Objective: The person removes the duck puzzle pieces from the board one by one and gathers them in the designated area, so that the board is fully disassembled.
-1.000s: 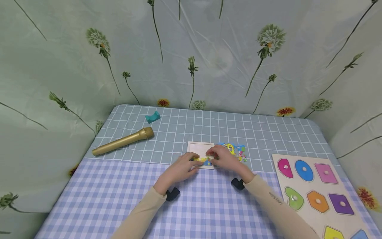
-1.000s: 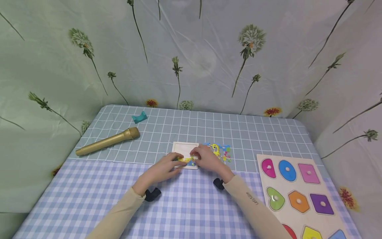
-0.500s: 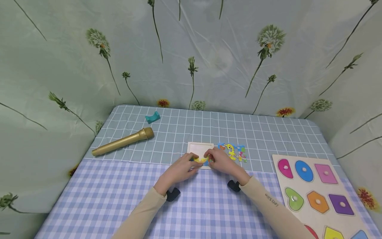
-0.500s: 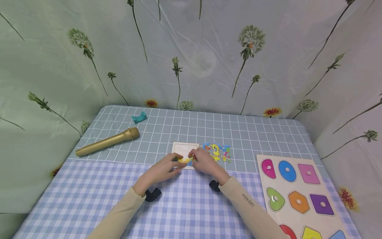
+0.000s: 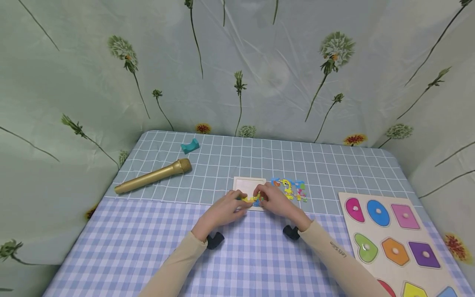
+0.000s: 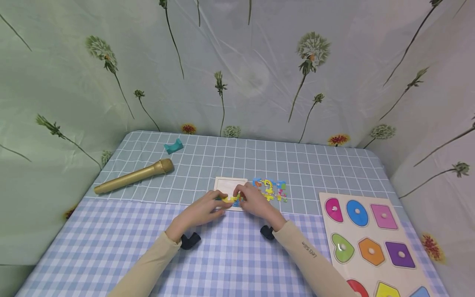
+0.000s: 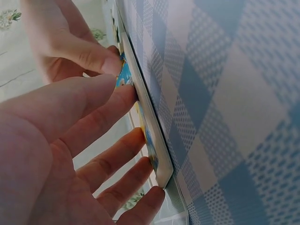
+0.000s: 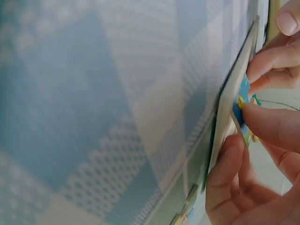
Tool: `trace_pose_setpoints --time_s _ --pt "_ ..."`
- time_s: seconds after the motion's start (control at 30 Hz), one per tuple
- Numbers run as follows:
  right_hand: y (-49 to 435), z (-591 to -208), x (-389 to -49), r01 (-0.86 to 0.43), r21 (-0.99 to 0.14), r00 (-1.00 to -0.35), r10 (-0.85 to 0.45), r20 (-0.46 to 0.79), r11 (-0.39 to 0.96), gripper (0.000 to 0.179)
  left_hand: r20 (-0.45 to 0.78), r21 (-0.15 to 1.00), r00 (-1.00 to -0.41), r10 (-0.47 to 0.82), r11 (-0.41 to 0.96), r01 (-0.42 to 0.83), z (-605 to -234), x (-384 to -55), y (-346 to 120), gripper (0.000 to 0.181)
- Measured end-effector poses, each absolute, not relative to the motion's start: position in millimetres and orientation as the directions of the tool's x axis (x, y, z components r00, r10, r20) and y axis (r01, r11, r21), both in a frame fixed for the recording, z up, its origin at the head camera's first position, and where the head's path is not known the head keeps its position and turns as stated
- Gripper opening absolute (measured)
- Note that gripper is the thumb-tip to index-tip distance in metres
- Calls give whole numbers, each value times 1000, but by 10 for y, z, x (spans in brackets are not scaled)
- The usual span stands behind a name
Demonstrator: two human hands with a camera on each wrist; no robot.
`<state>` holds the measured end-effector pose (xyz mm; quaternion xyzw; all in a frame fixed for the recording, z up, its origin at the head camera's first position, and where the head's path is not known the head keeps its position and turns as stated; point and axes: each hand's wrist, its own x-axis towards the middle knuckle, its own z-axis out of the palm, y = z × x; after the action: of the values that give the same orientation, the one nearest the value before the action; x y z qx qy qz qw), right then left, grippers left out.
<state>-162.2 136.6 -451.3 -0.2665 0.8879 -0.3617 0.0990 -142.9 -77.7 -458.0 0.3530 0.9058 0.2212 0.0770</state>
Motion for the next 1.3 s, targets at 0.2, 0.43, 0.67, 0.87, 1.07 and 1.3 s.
trace_pose_setpoints --time_s 0.2,0.43,0.67,0.87,1.07,1.3 --pt "1498 -4508 -1673 -382 -756 -843 -535 51 531 18 9 452 -743 670 660 600 -4599 -1434 -769 30" --pt "1843 -4395 -1695 -269 -811 -895 -445 11 520 16 -1 453 -756 655 674 584 -4612 -1431 -767 31" --pt "2267 -4376 -1672 -201 -779 -937 -350 -26 595 16 7 475 -757 654 664 578 -4599 -1424 -779 31" --pt "2470 -4413 -1582 -105 -757 -946 -299 -124 645 14 10 465 -755 656 666 584 -4606 -1425 -770 31" --pt "2531 -4493 -1482 -144 -685 -946 -303 -118 714 13 3 449 -763 646 681 578 -4604 -1416 -759 31" --pt "2444 -4496 -1441 -182 -543 -957 -275 -95 820 13 44 425 -744 667 661 618 -4607 -1403 -772 31"
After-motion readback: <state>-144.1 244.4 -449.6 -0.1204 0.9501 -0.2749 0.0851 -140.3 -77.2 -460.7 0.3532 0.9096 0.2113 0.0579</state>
